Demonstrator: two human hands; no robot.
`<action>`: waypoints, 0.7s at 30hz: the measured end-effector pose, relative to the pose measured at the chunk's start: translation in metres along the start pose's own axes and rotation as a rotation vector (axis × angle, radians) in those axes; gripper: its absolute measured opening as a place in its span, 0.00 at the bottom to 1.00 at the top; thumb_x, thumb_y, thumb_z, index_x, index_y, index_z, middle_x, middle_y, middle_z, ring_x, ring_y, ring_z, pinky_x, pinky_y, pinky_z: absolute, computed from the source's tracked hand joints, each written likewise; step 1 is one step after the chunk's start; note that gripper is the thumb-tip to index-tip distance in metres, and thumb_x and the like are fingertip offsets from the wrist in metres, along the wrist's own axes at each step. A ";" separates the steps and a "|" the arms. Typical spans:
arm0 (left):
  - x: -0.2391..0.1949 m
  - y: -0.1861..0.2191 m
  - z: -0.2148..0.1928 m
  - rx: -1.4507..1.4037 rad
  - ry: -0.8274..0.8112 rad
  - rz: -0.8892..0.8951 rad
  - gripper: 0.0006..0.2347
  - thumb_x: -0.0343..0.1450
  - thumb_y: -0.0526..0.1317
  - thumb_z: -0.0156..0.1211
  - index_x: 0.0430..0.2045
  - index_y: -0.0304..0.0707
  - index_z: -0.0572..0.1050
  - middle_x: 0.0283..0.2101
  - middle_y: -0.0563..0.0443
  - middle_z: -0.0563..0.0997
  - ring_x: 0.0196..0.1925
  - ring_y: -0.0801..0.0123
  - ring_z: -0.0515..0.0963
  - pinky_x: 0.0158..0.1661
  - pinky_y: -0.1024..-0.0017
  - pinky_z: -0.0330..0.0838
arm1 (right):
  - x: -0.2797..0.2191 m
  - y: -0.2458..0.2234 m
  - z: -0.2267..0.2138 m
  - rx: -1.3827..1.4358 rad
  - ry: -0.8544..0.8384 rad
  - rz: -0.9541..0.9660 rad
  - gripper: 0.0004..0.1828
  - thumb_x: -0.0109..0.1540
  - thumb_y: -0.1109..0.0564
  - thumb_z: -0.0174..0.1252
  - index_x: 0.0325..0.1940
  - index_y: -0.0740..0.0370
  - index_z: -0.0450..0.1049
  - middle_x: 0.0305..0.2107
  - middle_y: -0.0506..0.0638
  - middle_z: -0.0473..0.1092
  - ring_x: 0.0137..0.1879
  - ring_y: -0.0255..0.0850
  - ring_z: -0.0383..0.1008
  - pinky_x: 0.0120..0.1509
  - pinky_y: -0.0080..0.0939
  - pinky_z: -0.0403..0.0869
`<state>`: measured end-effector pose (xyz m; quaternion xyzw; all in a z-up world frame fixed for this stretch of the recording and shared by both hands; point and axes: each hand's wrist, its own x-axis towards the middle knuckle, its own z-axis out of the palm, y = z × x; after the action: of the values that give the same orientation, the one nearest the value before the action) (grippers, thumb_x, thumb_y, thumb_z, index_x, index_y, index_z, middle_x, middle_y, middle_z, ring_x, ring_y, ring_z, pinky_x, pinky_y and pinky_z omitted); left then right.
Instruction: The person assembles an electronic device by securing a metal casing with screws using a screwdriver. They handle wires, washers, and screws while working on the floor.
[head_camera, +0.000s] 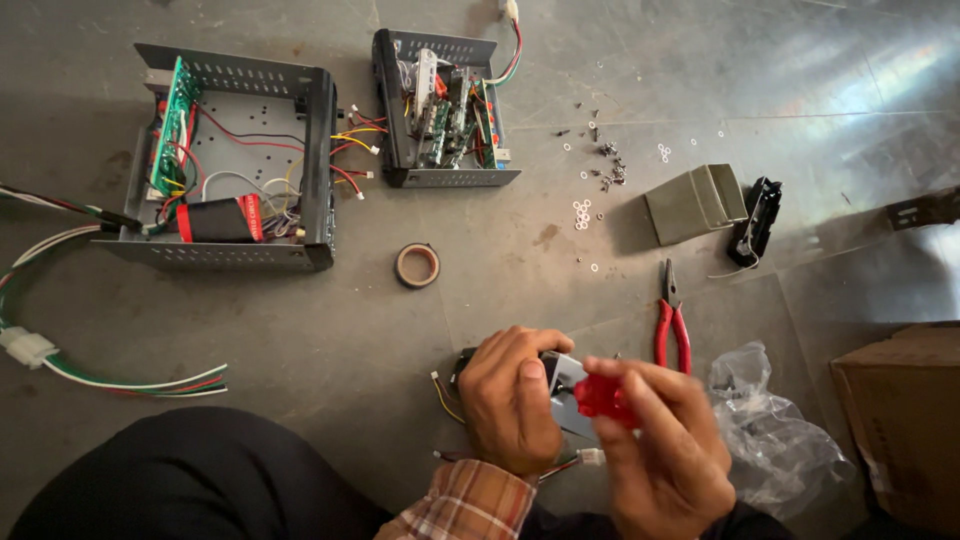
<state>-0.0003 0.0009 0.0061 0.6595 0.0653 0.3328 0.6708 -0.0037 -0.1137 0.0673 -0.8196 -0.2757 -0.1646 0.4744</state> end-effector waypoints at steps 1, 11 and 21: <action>0.000 0.000 0.001 -0.005 0.004 -0.002 0.14 0.74 0.41 0.41 0.31 0.32 0.76 0.32 0.40 0.80 0.35 0.48 0.80 0.41 0.58 0.72 | 0.000 0.002 0.001 -0.054 0.013 -0.007 0.23 0.60 0.65 0.66 0.60 0.64 0.72 0.49 0.62 0.73 0.54 0.49 0.80 0.57 0.45 0.83; -0.001 -0.001 0.002 -0.004 0.023 -0.006 0.15 0.74 0.41 0.40 0.31 0.33 0.77 0.32 0.40 0.80 0.35 0.48 0.81 0.41 0.58 0.72 | -0.005 0.002 0.001 -0.007 -0.009 0.000 0.20 0.62 0.68 0.60 0.58 0.67 0.69 0.48 0.64 0.73 0.54 0.49 0.80 0.55 0.43 0.84; 0.001 -0.001 0.002 -0.016 0.012 -0.005 0.14 0.75 0.40 0.40 0.32 0.32 0.77 0.32 0.40 0.80 0.35 0.48 0.81 0.40 0.59 0.73 | 0.004 -0.013 0.004 0.062 -0.069 -0.029 0.24 0.64 0.70 0.51 0.65 0.66 0.64 0.57 0.73 0.66 0.60 0.58 0.76 0.60 0.49 0.80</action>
<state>0.0018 0.0001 0.0061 0.6517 0.0685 0.3358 0.6767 -0.0084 -0.1037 0.0759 -0.8056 -0.3089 -0.1346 0.4873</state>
